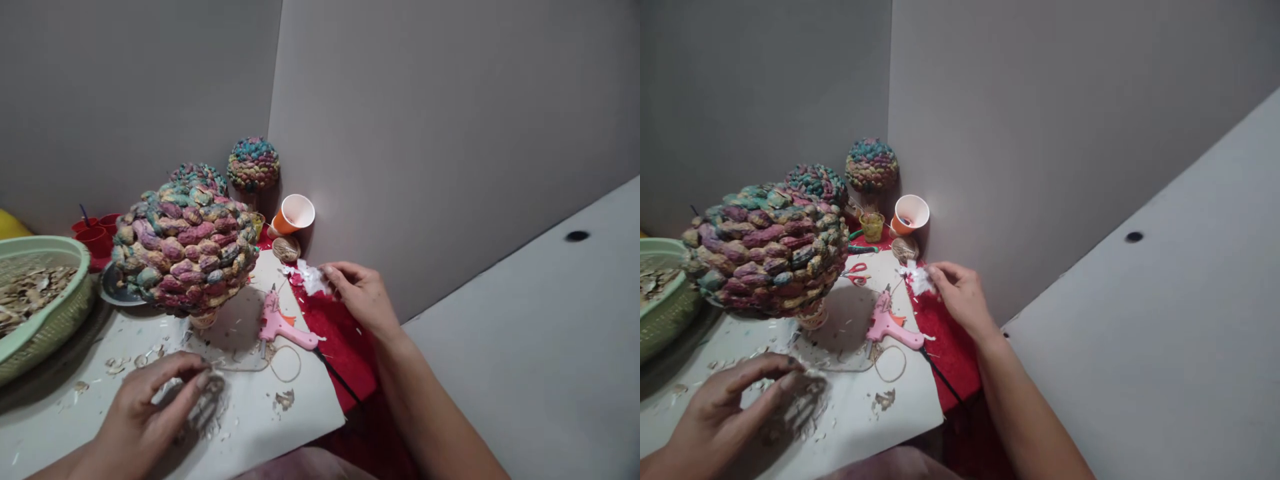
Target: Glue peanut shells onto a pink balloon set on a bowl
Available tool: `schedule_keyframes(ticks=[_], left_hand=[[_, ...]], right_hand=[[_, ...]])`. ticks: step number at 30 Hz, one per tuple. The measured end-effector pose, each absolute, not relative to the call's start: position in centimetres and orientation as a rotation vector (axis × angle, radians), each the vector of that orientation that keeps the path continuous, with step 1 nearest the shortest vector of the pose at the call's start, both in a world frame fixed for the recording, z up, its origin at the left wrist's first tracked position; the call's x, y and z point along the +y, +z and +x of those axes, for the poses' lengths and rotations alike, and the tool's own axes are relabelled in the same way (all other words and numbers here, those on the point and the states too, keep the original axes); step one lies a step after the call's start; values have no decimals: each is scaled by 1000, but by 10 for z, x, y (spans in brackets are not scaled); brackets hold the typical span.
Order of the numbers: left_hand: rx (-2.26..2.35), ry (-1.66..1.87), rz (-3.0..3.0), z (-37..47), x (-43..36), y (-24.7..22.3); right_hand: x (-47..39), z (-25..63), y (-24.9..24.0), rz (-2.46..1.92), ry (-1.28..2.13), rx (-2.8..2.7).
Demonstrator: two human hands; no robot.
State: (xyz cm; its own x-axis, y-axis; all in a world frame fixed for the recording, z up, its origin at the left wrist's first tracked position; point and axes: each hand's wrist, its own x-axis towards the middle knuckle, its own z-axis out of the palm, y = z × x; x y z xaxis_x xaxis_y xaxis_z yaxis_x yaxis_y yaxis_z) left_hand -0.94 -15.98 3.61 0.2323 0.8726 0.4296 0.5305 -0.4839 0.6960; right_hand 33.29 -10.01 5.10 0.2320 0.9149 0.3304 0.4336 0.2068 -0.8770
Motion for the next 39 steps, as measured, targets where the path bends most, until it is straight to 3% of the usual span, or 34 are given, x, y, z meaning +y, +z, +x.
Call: schedule_keyframes(ticks=[10,17,28,36,39], left_hand=[[918,1034,1494,84,-129,52],[833,1094,1303,90,-131,50],[723,1334,1729,89,-131,44],[841,1113,1667,94,-139,49],[988,981,1561,95,-132,49]], right_hand=[[-143,284,60,-859,1369,-1155],[-154,272,46,-720,1454,-1117],[-174,268,31,-831,1045,-1499],[-181,274,27,-744,45,-1971],[-201,281,31,-639,-70,-2057]])
